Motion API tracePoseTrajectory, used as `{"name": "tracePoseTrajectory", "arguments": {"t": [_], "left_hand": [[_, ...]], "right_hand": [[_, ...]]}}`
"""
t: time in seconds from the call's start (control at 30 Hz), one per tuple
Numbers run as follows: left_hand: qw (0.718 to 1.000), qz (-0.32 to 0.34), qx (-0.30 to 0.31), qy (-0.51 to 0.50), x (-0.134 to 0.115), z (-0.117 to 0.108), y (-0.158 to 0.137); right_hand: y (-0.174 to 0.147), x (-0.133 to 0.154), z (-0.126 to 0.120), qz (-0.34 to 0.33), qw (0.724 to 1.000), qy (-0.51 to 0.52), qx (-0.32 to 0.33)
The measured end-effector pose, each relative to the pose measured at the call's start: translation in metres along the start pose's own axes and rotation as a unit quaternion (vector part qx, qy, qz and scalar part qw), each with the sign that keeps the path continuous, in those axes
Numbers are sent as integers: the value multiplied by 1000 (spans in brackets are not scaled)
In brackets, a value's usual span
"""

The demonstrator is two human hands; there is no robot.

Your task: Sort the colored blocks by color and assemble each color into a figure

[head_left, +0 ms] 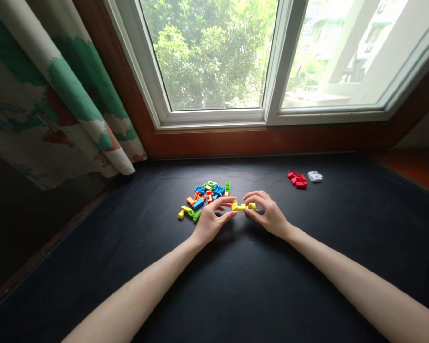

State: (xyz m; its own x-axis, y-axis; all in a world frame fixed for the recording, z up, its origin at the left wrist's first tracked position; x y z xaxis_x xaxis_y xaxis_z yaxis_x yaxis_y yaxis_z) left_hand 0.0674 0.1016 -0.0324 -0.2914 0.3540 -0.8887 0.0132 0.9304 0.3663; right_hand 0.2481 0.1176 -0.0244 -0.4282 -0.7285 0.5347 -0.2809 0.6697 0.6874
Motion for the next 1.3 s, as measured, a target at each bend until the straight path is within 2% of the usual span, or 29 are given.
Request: {"name": "tracePoseTrajectory", "arguments": {"t": [0.5, 0.63, 0.73, 0.87, 1.0, 1.17, 1.3], "left_hand": [[1000, 26, -2, 12, 2, 0, 0], [999, 34, 11, 2, -1, 3, -2], [998, 47, 27, 29, -1, 6, -3], [990, 84, 45, 101, 0, 9, -7], [977, 139, 74, 143, -5, 13, -10], [949, 215, 118, 196, -13, 22, -15], [939, 231, 133, 219, -17, 25, -18]], "right_hand": [[0, 2, -2, 7, 1000, 12, 17], [3, -14, -12, 52, 998, 26, -12], [6, -34, -24, 94, 994, 30, -37], [9, -58, -35, 137, 990, 13, -45], [10, -70, -39, 150, 988, 3, -46], [10, -67, -36, 123, 992, -3, -35], [9, -54, -28, 96, 995, -6, -24]]}}
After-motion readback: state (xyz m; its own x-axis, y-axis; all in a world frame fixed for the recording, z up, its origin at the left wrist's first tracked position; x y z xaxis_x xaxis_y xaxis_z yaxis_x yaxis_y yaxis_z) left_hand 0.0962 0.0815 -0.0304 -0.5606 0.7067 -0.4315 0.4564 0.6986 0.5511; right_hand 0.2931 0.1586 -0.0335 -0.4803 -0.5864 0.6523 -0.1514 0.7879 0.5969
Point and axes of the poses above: each hand's wrist, its own y-axis towards the middle knuckle, its own z-axis out of the palm, x = y × z, the point moved 5 cm from there along y, towards the middle knuckle, and after that the axes turned 11 degrees about -x, right-handed, at the moved point
